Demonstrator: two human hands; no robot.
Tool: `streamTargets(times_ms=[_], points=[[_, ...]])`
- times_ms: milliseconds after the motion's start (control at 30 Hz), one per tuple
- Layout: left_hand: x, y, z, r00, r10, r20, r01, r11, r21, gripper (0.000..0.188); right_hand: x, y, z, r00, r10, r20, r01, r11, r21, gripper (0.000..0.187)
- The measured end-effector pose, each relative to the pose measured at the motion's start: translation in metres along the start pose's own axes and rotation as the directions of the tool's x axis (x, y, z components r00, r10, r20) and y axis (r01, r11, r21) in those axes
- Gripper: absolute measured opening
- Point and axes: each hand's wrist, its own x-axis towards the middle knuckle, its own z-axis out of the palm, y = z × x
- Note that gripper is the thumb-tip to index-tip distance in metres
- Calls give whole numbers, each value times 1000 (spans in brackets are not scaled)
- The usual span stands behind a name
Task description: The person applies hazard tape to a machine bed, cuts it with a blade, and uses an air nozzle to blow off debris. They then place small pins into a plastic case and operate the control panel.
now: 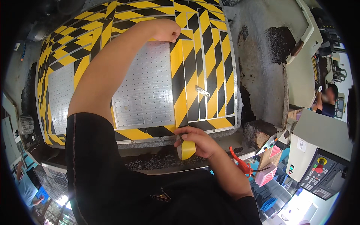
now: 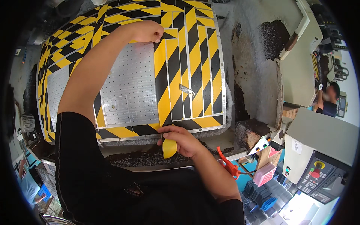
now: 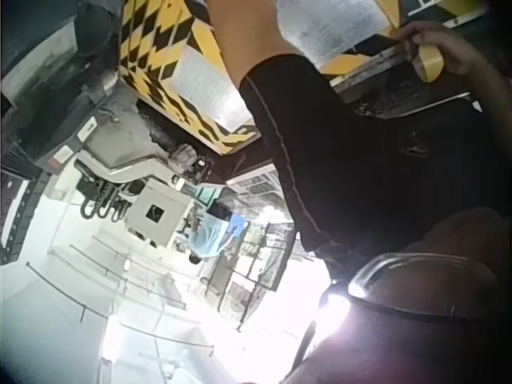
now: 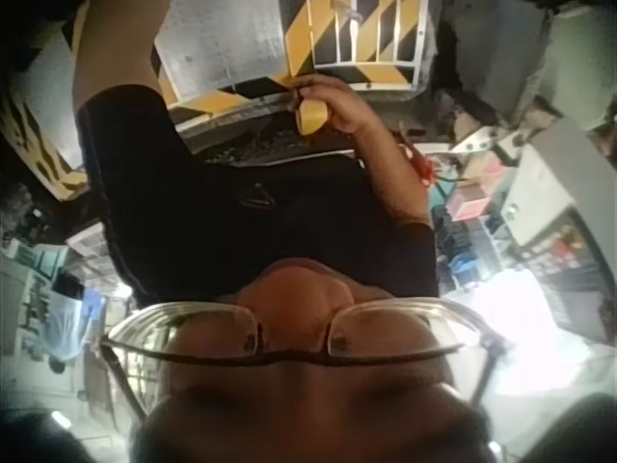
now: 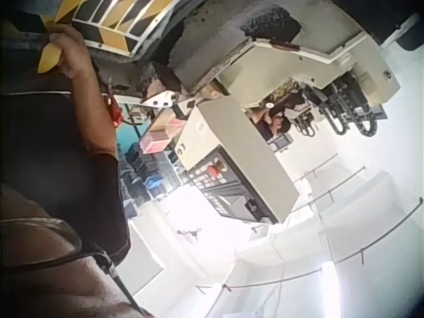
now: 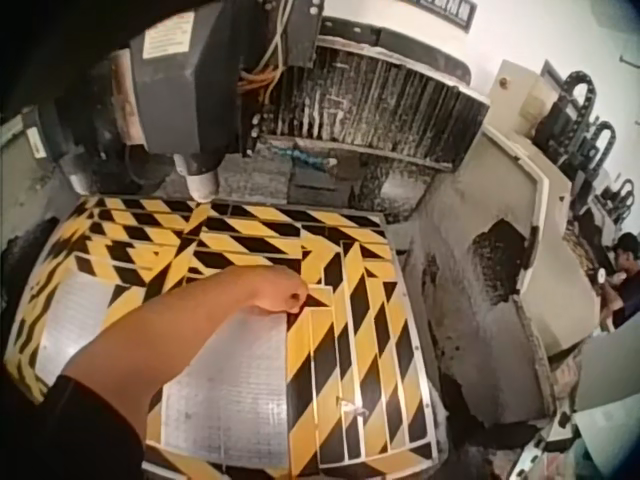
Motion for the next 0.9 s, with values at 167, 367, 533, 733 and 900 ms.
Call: streamTargets(times_ms=[167, 367, 533, 733, 900], points=[[2, 1, 3, 1000, 0, -21, 0, 1000, 21, 10, 1, 0, -1, 1000, -24, -6, 24, 1000, 10, 39], [2, 2, 3, 1000, -12, -7, 12, 1000, 14, 10, 1, -1, 0, 1000, -22, -5, 22, 1000, 5, 40], [1, -3, 9, 999, 16, -39, -16, 1000, 17, 12, 1, -1, 1, 1000, -17, -1, 17, 1000, 0, 41], [-9, 1, 12, 987, -60, -148, 74, 993, 94, 18, 2, -1, 1, 1000, -24, 5, 24, 999, 30, 39], [-29, -10, 46, 912, 164, -376, -75, 968, 241, 14, 2, 0, -1, 999, -45, -7, 46, 997, 63, 40]])
